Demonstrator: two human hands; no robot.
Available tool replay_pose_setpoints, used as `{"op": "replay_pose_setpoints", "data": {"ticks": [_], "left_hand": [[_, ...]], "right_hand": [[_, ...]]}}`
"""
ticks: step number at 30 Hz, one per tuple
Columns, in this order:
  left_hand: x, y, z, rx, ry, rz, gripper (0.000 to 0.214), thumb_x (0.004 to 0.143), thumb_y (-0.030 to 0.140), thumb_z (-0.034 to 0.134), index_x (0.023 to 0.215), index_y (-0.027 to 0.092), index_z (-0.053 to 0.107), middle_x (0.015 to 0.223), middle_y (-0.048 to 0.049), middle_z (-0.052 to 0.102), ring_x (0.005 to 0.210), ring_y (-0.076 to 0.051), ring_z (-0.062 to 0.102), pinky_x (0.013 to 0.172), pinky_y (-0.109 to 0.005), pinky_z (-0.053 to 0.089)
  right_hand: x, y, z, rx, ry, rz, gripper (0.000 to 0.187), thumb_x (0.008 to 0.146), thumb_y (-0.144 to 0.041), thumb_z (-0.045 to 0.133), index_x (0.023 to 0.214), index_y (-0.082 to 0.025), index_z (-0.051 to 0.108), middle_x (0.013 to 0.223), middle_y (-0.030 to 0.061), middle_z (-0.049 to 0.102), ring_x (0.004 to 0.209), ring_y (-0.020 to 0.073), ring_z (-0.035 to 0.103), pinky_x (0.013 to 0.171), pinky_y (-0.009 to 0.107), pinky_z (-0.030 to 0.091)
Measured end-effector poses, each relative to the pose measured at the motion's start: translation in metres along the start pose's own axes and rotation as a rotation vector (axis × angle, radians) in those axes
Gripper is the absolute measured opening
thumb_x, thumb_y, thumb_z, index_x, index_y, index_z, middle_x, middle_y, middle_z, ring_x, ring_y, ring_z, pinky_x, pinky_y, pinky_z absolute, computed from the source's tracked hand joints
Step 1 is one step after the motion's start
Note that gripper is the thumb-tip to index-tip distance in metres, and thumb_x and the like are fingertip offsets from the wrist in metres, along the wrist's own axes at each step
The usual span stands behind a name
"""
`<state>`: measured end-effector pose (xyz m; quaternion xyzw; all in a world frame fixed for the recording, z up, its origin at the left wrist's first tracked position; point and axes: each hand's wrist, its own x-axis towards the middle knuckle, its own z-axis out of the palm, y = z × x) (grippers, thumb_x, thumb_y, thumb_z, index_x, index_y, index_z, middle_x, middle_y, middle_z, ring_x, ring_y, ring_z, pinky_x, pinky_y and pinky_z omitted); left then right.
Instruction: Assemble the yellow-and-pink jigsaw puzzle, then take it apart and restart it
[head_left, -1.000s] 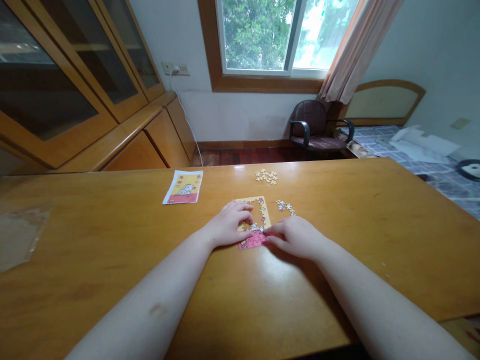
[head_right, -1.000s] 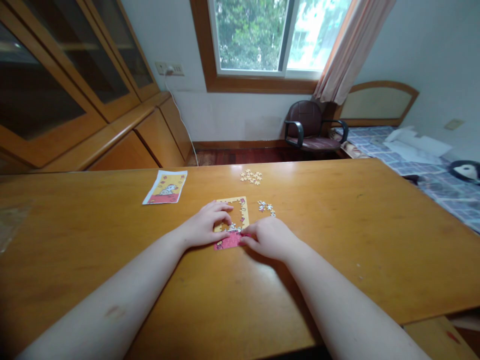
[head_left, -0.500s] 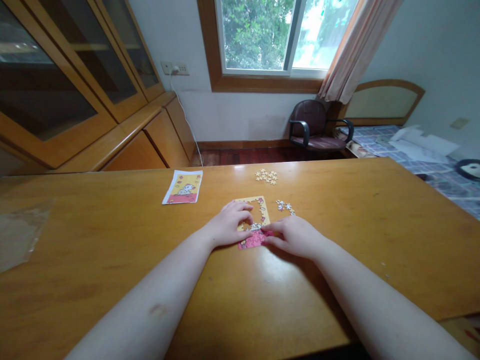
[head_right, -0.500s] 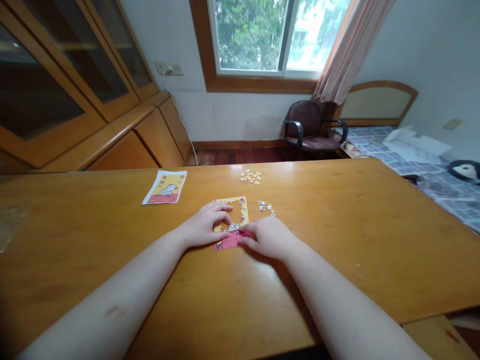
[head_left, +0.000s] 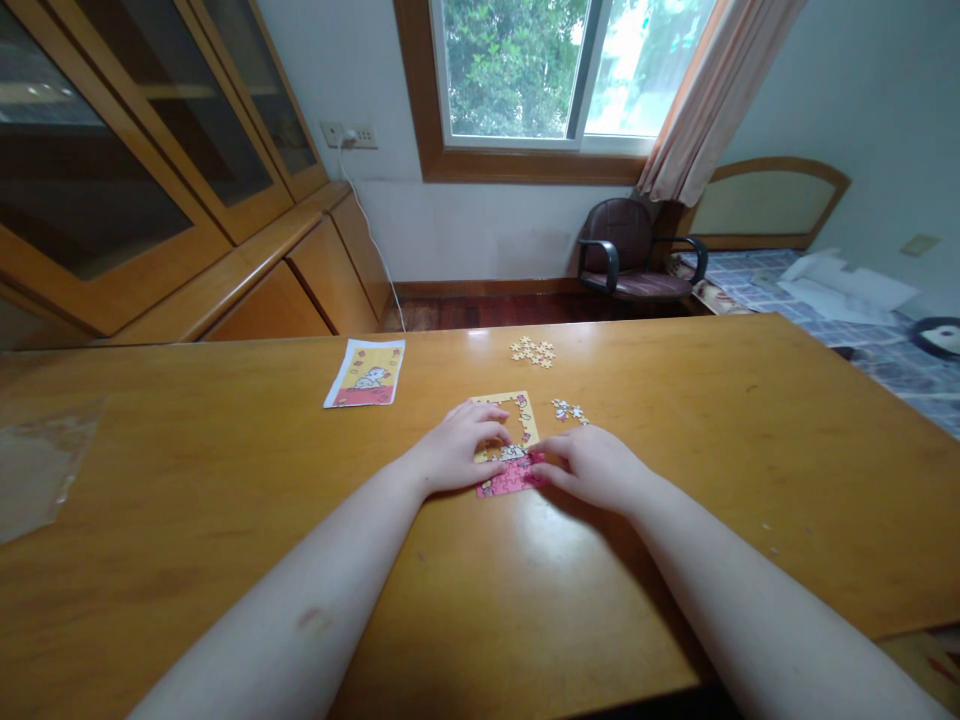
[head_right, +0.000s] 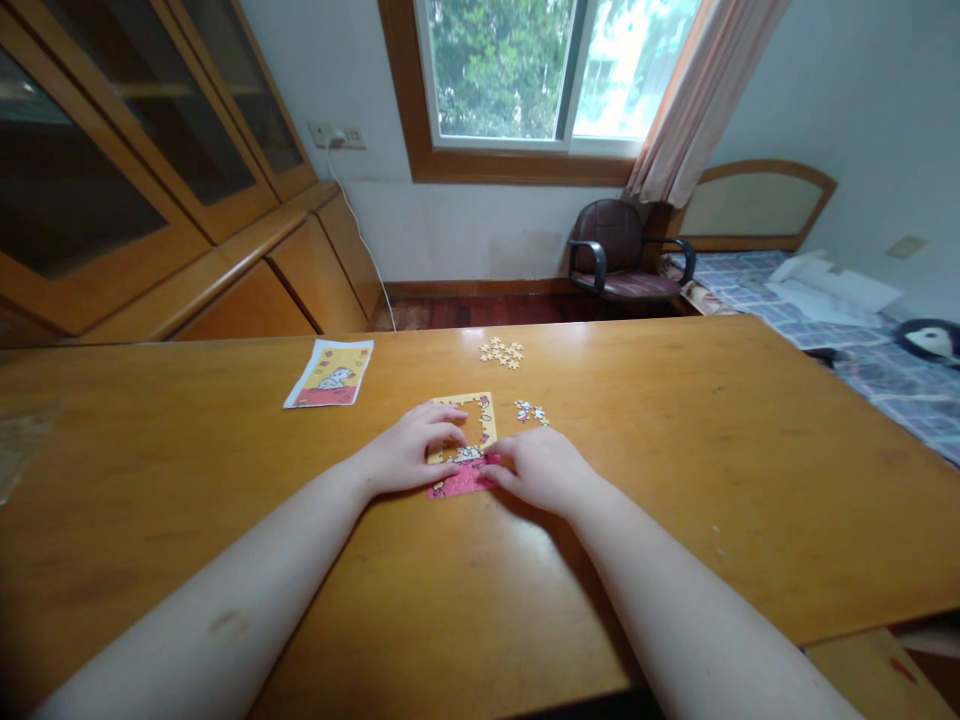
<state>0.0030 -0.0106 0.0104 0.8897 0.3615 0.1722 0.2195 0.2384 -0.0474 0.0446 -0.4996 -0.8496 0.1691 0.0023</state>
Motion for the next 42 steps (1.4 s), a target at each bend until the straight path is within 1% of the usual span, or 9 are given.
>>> {"op": "replay_pose_setpoints", "data": {"ticks": [4,10,18,31,34,39,42], "left_hand": [[-0.0001,-0.0015,0.0011,-0.004,0.011,0.023,0.021,0.078,0.037,0.069,0.095,0.025,0.071,0.128,-0.0084,0.059,0.123,-0.029,0.049,0.108,-0.049,0.036],[0.0001,-0.0026,0.0021,-0.009,0.01,0.025,0.021,0.078,0.037,0.069,0.095,0.026,0.072,0.129,-0.0076,0.059,0.123,-0.029,0.049,0.108,-0.05,0.036],[-0.0003,-0.0015,0.0011,-0.01,0.001,0.067,0.018,0.079,0.036,0.068,0.094,0.027,0.073,0.128,-0.007,0.059,0.123,-0.028,0.05,0.107,-0.048,0.037],[-0.0005,-0.0012,0.0009,0.0,-0.011,0.06,0.017,0.079,0.035,0.068,0.092,0.027,0.074,0.128,-0.0068,0.06,0.123,-0.028,0.05,0.108,-0.049,0.036],[-0.0005,-0.0011,0.0004,0.006,-0.018,0.056,0.017,0.079,0.035,0.068,0.093,0.028,0.074,0.128,-0.0071,0.059,0.123,-0.029,0.05,0.109,-0.049,0.035],[-0.0001,-0.0014,0.0008,0.009,-0.013,0.05,0.02,0.08,0.037,0.067,0.094,0.026,0.074,0.128,-0.0074,0.059,0.123,-0.028,0.05,0.108,-0.047,0.037],[-0.0005,-0.0014,0.0012,0.013,-0.011,0.053,0.02,0.08,0.038,0.066,0.095,0.027,0.073,0.129,-0.0071,0.059,0.124,-0.028,0.05,0.109,-0.048,0.035]], "right_hand": [[0.0003,0.0006,0.0007,0.0,0.0,0.0,0.042,0.092,-0.055,0.046,0.114,-0.028,0.07,0.097,0.0073,0.075,0.089,0.0229,0.068,0.075,0.029,0.045],[0.0009,0.0006,0.0014,0.007,-0.018,0.01,0.044,0.092,-0.057,0.046,0.116,-0.028,0.069,0.098,0.0077,0.075,0.09,0.0226,0.068,0.077,0.029,0.045],[0.0001,0.0007,0.0023,0.019,0.01,-0.018,0.042,0.092,-0.056,0.046,0.114,-0.03,0.07,0.095,0.0063,0.075,0.087,0.0221,0.068,0.073,0.029,0.044],[0.0004,0.001,0.0031,0.019,0.009,-0.026,0.042,0.092,-0.058,0.046,0.113,-0.031,0.07,0.093,0.0052,0.075,0.083,0.0218,0.068,0.071,0.028,0.043],[0.0004,0.0007,0.0028,0.018,0.007,-0.026,0.043,0.092,-0.058,0.045,0.113,-0.031,0.07,0.093,0.0054,0.075,0.083,0.0218,0.068,0.071,0.029,0.043],[0.0007,-0.0001,0.0019,0.013,-0.014,-0.019,0.044,0.092,-0.058,0.045,0.113,-0.029,0.07,0.093,0.0064,0.075,0.084,0.0216,0.067,0.071,0.028,0.043],[0.0007,0.0001,0.002,0.011,-0.009,-0.025,0.043,0.092,-0.058,0.045,0.113,-0.03,0.07,0.094,0.0061,0.075,0.084,0.0218,0.067,0.071,0.028,0.043]]}}
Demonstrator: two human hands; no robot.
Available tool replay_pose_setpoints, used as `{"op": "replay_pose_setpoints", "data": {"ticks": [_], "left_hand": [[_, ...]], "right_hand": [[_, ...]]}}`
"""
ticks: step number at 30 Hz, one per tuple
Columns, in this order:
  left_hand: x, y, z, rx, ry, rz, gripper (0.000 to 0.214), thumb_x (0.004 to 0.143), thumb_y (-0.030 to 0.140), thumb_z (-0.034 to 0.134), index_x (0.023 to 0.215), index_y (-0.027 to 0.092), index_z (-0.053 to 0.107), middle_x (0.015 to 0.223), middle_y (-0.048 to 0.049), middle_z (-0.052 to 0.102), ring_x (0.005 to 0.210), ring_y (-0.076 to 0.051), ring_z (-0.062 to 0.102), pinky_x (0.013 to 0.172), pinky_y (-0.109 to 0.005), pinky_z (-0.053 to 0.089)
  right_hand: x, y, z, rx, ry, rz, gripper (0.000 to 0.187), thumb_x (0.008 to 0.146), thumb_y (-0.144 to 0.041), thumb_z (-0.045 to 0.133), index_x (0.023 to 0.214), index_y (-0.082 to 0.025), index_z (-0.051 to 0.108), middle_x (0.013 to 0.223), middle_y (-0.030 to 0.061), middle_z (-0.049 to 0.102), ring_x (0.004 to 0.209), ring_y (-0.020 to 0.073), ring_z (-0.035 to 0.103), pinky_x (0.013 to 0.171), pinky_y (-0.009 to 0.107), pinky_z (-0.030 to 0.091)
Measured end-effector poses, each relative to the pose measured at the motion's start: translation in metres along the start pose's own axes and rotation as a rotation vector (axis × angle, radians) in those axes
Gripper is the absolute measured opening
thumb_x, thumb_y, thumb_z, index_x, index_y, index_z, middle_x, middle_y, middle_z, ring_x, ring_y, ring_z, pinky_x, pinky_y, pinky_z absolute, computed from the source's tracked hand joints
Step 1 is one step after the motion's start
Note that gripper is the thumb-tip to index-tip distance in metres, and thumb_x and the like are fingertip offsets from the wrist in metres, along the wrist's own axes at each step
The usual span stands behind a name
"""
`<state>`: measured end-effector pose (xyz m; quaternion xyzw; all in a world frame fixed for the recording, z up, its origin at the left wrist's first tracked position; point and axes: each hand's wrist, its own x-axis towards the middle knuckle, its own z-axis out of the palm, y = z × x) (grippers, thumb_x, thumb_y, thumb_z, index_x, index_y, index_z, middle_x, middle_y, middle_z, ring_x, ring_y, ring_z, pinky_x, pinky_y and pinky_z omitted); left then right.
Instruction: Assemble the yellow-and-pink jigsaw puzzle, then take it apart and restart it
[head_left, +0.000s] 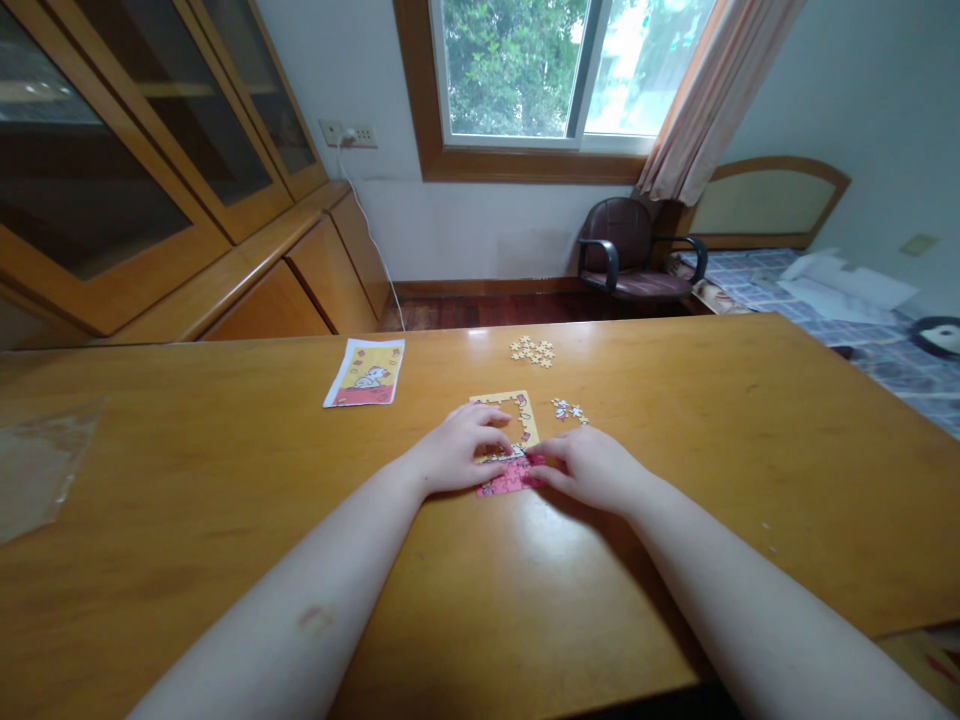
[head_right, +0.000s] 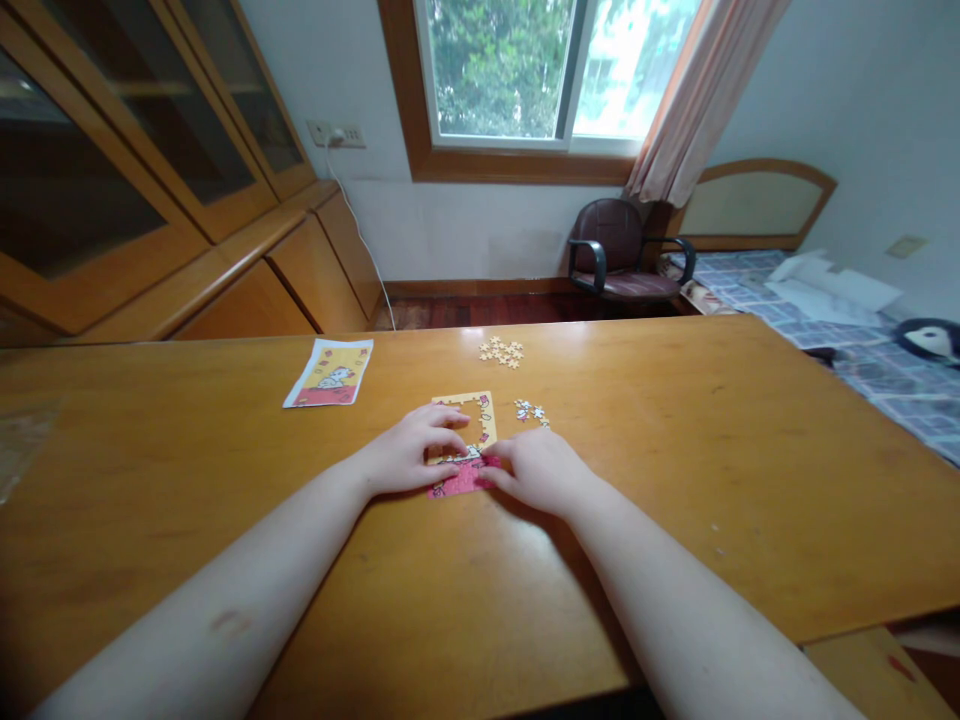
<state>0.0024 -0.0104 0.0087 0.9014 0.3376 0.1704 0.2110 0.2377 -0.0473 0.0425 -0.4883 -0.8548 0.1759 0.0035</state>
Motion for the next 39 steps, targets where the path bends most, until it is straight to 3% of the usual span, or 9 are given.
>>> {"op": "replay_pose_setpoints", "data": {"ticks": [39], "left_hand": [[0.0003,0.0008,-0.001,-0.008,0.014,0.004,0.02,0.081,0.037,0.066,0.096,0.026,0.073,0.127,-0.0075,0.061,0.121,-0.027,0.052,0.108,-0.047,0.037]], "right_hand": [[0.0004,0.0002,0.003,-0.013,0.038,-0.009,0.04,0.092,-0.055,0.047,0.114,-0.031,0.069,0.093,0.0044,0.075,0.084,0.0221,0.068,0.071,0.029,0.044]]}}
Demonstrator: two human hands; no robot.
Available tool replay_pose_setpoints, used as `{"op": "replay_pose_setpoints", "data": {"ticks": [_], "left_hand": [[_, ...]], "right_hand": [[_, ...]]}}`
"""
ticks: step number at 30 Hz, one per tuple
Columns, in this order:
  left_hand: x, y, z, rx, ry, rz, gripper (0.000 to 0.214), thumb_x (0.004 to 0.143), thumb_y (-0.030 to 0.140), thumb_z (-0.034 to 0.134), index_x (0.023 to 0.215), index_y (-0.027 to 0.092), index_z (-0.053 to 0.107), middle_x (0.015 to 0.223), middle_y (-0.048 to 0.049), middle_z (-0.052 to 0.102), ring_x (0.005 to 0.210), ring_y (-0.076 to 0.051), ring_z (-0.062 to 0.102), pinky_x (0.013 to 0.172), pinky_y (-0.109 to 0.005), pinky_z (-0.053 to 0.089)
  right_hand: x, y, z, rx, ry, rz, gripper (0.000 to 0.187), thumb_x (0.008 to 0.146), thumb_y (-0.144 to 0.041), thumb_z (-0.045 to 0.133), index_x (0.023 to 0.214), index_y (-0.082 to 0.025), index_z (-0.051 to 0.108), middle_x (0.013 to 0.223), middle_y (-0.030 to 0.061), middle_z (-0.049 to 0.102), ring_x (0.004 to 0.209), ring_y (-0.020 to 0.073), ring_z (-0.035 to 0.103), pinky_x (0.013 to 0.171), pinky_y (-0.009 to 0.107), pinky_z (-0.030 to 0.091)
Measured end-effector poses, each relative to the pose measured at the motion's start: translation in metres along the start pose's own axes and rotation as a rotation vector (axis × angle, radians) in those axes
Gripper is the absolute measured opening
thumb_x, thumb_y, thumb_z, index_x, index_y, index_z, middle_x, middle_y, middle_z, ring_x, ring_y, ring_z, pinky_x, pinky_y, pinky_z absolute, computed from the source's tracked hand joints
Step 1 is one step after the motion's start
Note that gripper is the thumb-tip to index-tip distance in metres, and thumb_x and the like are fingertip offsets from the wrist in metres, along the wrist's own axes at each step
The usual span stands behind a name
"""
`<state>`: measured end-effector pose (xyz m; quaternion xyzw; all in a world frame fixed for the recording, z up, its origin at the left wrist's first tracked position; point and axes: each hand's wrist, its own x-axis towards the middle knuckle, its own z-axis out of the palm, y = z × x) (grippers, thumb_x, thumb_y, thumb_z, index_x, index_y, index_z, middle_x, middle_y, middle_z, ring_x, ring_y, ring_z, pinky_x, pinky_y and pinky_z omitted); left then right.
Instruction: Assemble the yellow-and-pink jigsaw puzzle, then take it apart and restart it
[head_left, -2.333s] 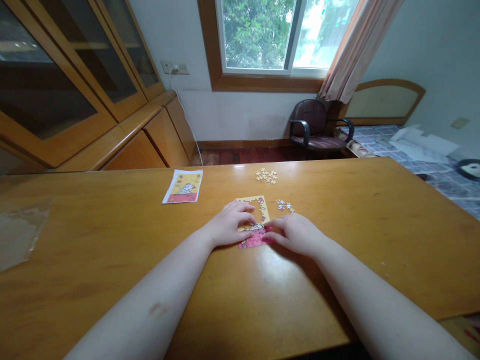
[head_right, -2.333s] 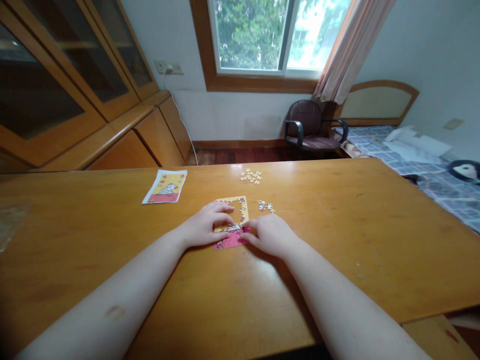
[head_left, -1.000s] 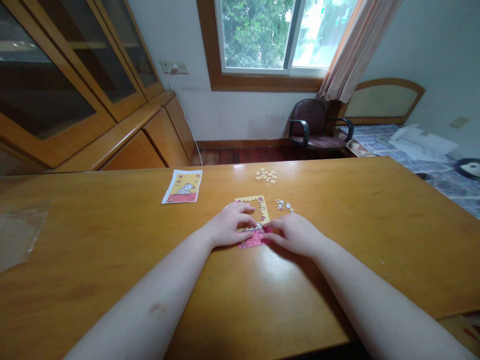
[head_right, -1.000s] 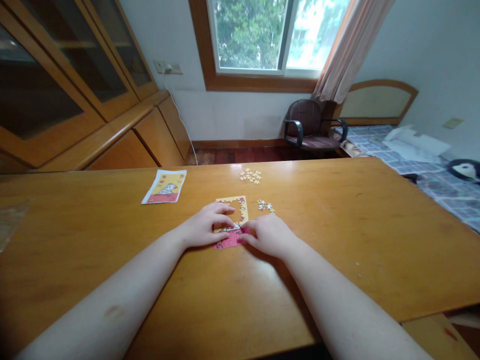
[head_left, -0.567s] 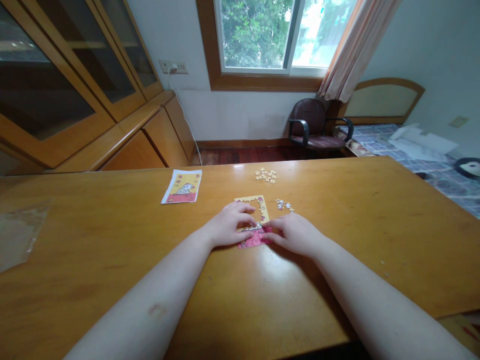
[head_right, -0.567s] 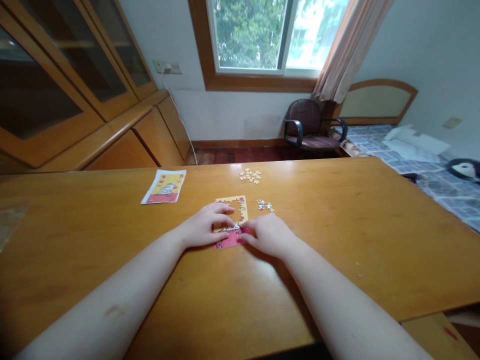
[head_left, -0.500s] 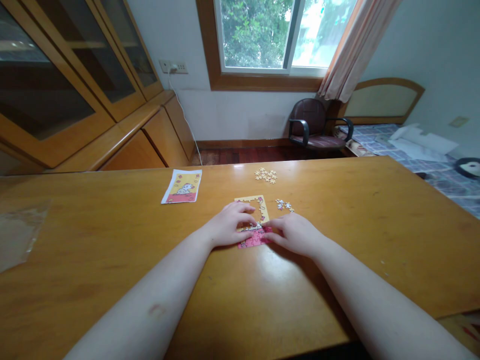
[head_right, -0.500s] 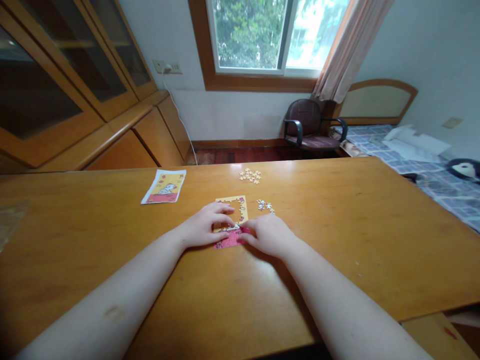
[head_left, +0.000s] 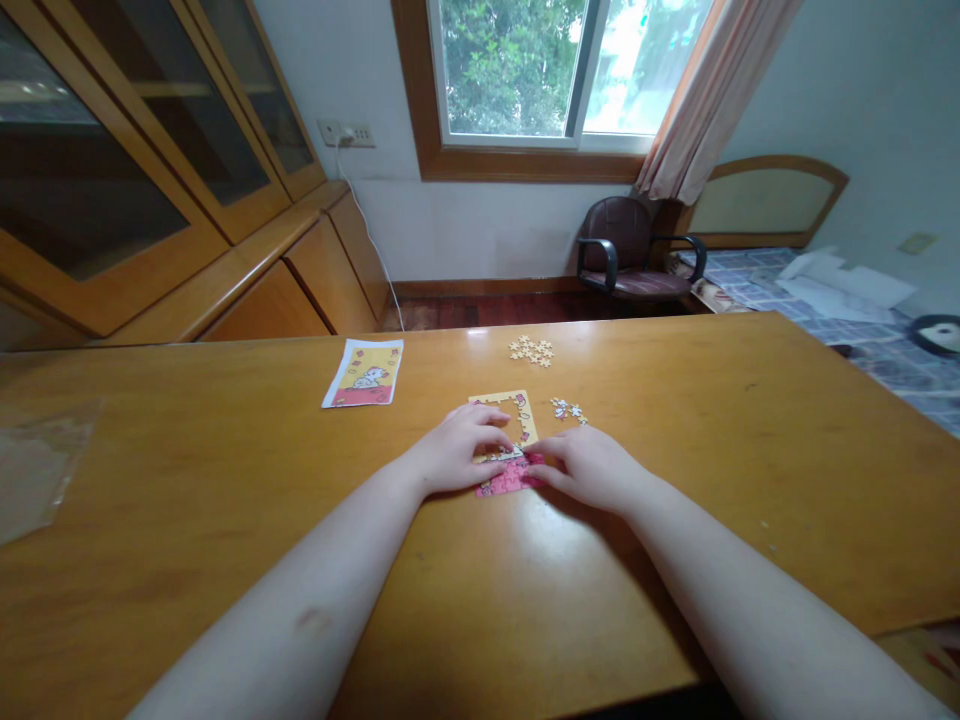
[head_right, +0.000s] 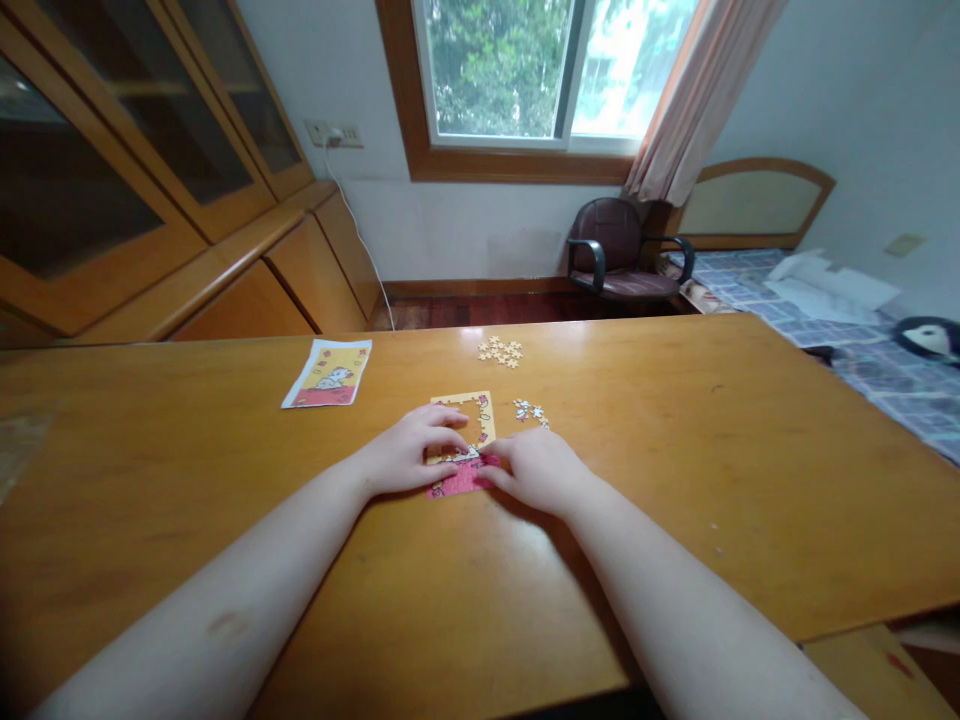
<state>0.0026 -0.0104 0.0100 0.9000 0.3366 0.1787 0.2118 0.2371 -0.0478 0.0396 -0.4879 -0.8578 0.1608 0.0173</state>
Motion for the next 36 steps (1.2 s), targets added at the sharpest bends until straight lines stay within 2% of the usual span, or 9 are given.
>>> {"op": "replay_pose_setpoints", "data": {"ticks": [12,36], "left_hand": [[-0.0003,0.0002,0.0001,0.014,-0.017,-0.017,0.019,0.08,0.036,0.066,0.094,0.024,0.072,0.128,-0.0077,0.06,0.122,-0.027,0.051,0.109,-0.048,0.036],[-0.0009,-0.001,0.0003,0.011,-0.011,-0.003,0.021,0.082,0.038,0.065,0.097,0.028,0.074,0.126,-0.0073,0.06,0.121,-0.027,0.051,0.107,-0.047,0.038]], "right_hand": [[0.0014,-0.0007,-0.001,-0.018,-0.013,0.06,0.04,0.092,-0.053,0.047,0.116,-0.029,0.069,0.098,0.0061,0.075,0.088,0.0229,0.068,0.075,0.03,0.046],[0.0008,-0.0026,-0.0013,-0.021,-0.021,0.045,0.039,0.093,-0.051,0.047,0.118,-0.029,0.067,0.098,0.0064,0.075,0.089,0.0228,0.068,0.076,0.03,0.045]]}}
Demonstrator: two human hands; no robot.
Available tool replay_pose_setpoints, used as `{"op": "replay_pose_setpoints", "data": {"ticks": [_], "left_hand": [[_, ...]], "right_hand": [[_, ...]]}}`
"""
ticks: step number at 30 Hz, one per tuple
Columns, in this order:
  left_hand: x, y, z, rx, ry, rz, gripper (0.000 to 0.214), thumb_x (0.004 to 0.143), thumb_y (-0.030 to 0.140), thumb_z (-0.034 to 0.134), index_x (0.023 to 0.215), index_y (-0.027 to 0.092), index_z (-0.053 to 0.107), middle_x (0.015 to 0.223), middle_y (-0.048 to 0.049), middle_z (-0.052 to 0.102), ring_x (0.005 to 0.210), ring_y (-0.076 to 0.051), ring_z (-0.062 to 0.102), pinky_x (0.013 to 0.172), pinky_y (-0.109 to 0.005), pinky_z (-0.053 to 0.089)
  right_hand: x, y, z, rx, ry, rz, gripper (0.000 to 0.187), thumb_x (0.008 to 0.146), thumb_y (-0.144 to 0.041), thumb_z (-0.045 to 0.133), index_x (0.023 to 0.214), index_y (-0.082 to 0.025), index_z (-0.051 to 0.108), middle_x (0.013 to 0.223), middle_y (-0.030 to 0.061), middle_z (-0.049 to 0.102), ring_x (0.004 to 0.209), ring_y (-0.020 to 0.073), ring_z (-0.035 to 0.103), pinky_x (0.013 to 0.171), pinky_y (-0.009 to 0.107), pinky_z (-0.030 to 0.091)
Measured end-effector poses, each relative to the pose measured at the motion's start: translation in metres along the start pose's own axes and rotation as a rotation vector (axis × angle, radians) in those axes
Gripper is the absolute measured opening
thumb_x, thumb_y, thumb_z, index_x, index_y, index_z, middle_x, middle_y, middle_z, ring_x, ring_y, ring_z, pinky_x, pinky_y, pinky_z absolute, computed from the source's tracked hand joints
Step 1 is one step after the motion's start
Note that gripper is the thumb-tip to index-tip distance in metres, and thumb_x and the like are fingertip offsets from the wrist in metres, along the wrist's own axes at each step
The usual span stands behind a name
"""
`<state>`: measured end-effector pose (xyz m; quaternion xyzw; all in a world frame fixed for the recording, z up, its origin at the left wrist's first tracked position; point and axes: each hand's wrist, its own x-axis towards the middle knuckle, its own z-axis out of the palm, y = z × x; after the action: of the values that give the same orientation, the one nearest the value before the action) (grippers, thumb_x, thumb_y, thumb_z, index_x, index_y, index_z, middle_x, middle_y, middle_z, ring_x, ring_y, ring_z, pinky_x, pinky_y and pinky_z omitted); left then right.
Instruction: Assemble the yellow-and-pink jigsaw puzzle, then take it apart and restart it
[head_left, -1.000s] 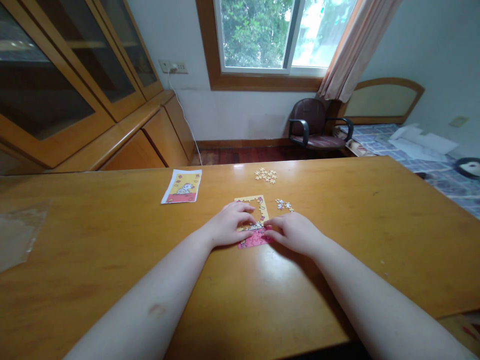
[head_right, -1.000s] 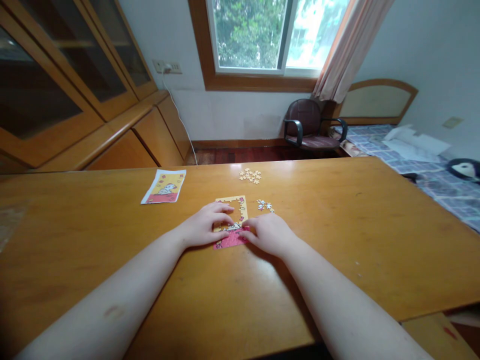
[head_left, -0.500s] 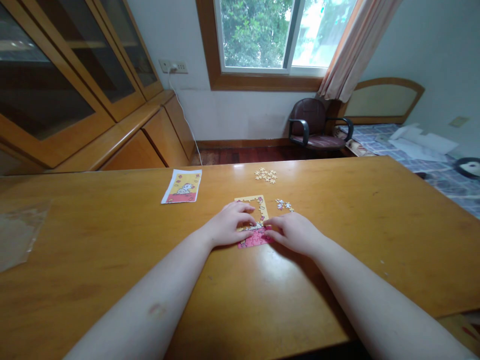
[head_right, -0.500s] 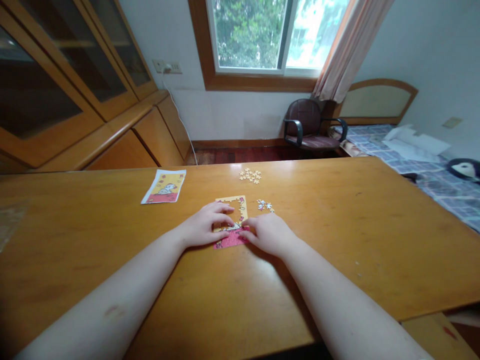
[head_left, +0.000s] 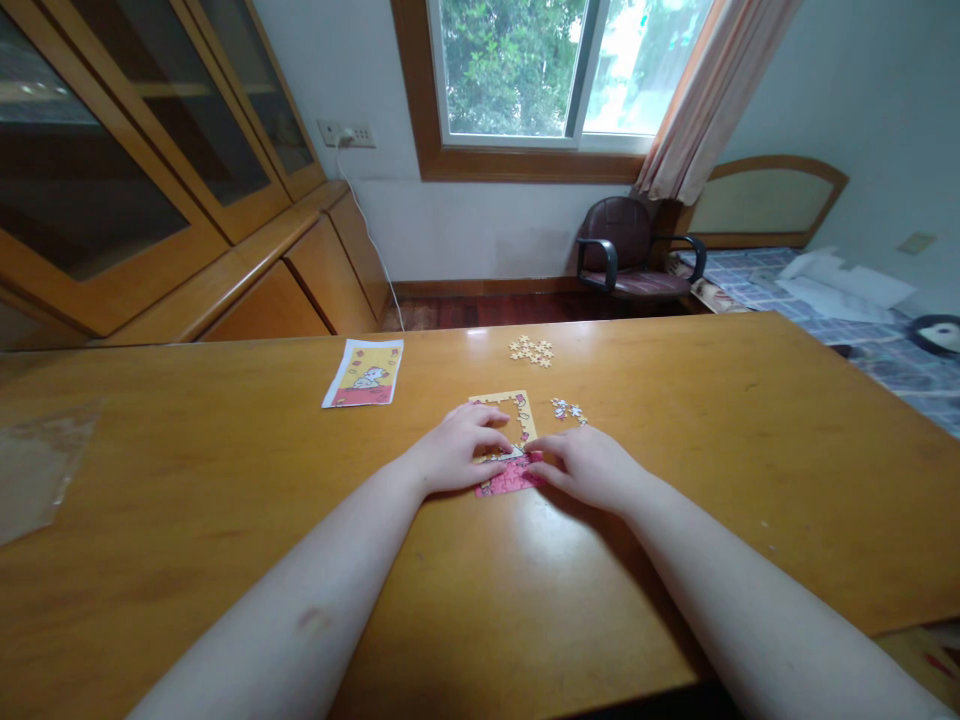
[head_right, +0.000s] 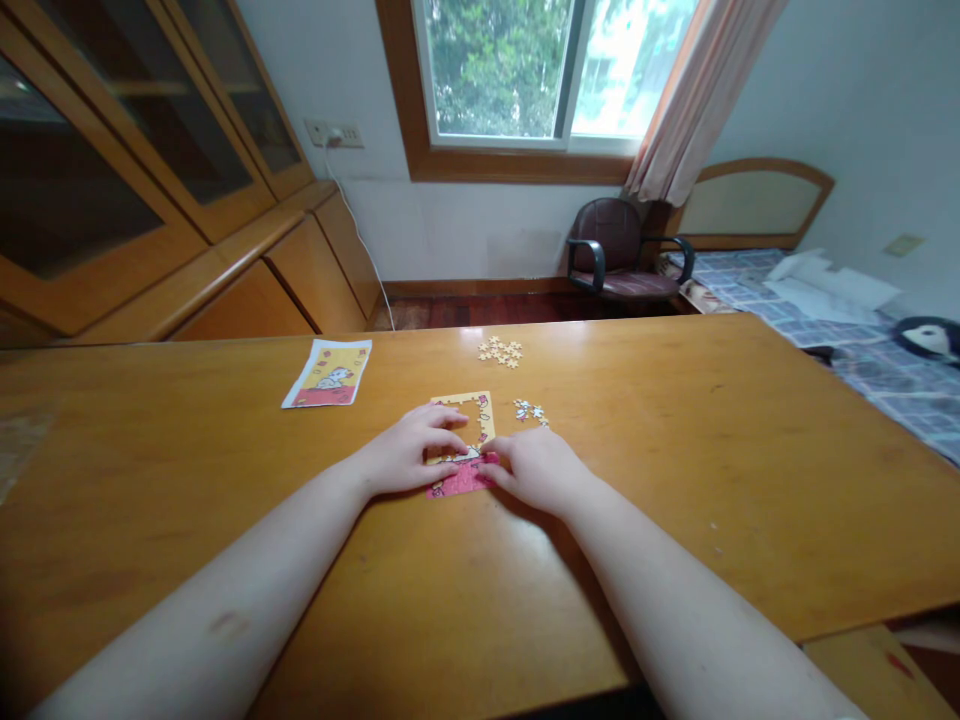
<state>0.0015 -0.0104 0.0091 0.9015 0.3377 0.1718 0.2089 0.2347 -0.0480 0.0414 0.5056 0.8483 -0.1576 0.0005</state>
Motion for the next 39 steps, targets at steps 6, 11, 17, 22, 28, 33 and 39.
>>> {"op": "replay_pose_setpoints", "data": {"ticks": [6,11,17,22,28,33,39], "left_hand": [[0.0,-0.001,0.001,-0.002,0.0,-0.003,0.022,0.082,0.039,0.065,0.1,0.03,0.074,0.127,-0.0071,0.06,0.121,-0.028,0.051,0.106,-0.047,0.038],[0.0,-0.002,0.002,-0.006,0.003,-0.004,0.022,0.082,0.04,0.065,0.099,0.03,0.075,0.127,-0.0068,0.059,0.121,-0.028,0.051,0.107,-0.048,0.037],[0.0,-0.003,0.002,0.016,0.003,0.004,0.022,0.083,0.04,0.064,0.101,0.031,0.075,0.127,-0.0066,0.059,0.122,-0.027,0.05,0.107,-0.047,0.038],[0.0,-0.001,0.0,0.007,0.002,0.015,0.023,0.083,0.039,0.064,0.102,0.029,0.074,0.127,-0.0075,0.06,0.121,-0.027,0.051,0.107,-0.047,0.037],[0.001,-0.004,0.001,0.041,0.041,-0.113,0.034,0.086,0.038,0.059,0.117,0.025,0.065,0.132,-0.0085,0.057,0.125,-0.027,0.049,0.113,-0.054,0.028],[0.003,-0.01,0.004,0.135,0.143,-0.302,0.039,0.087,0.032,0.053,0.124,0.02,0.059,0.131,-0.0119,0.057,0.123,-0.029,0.05,0.107,-0.05,0.038],[0.003,-0.015,0.008,0.175,0.122,-0.43,0.055,0.089,0.039,0.049,0.14,0.017,0.043,0.146,-0.0169,0.043,0.136,-0.033,0.038,0.113,-0.056,0.026]], "right_hand": [[0.0,-0.001,0.0,0.007,-0.017,-0.007,0.043,0.092,-0.055,0.046,0.122,-0.029,0.065,0.099,0.0068,0.074,0.088,0.023,0.068,0.074,0.029,0.045],[-0.001,-0.001,0.0,0.016,-0.025,0.01,0.045,0.091,-0.057,0.047,0.123,-0.03,0.065,0.099,0.0068,0.074,0.09,0.0232,0.068,0.074,0.029,0.046],[-0.001,-0.001,0.0,0.026,-0.028,0.015,0.045,0.091,-0.057,0.047,0.122,-0.031,0.065,0.096,0.006,0.075,0.087,0.023,0.068,0.073,0.029,0.046],[-0.001,-0.002,0.001,0.019,-0.013,0.0,0.042,0.092,-0.054,0.047,0.119,-0.03,0.067,0.097,0.0058,0.075,0.088,0.0234,0.068,0.074,0.03,0.046],[0.002,0.016,-0.007,-0.012,0.181,0.298,0.038,0.095,-0.039,0.039,0.12,-0.025,0.065,0.102,0.0078,0.074,0.092,0.023,0.068,0.077,0.03,0.045],[0.004,0.042,-0.013,-0.065,0.221,0.566,0.036,0.093,-0.031,0.039,0.113,-0.022,0.066,0.105,0.011,0.072,0.093,0.0262,0.067,0.072,0.032,0.045],[0.004,0.049,-0.012,-0.031,0.147,0.615,0.033,0.092,-0.033,0.04,0.103,-0.021,0.068,0.1,0.0126,0.072,0.09,0.0271,0.066,0.067,0.032,0.043]]}}
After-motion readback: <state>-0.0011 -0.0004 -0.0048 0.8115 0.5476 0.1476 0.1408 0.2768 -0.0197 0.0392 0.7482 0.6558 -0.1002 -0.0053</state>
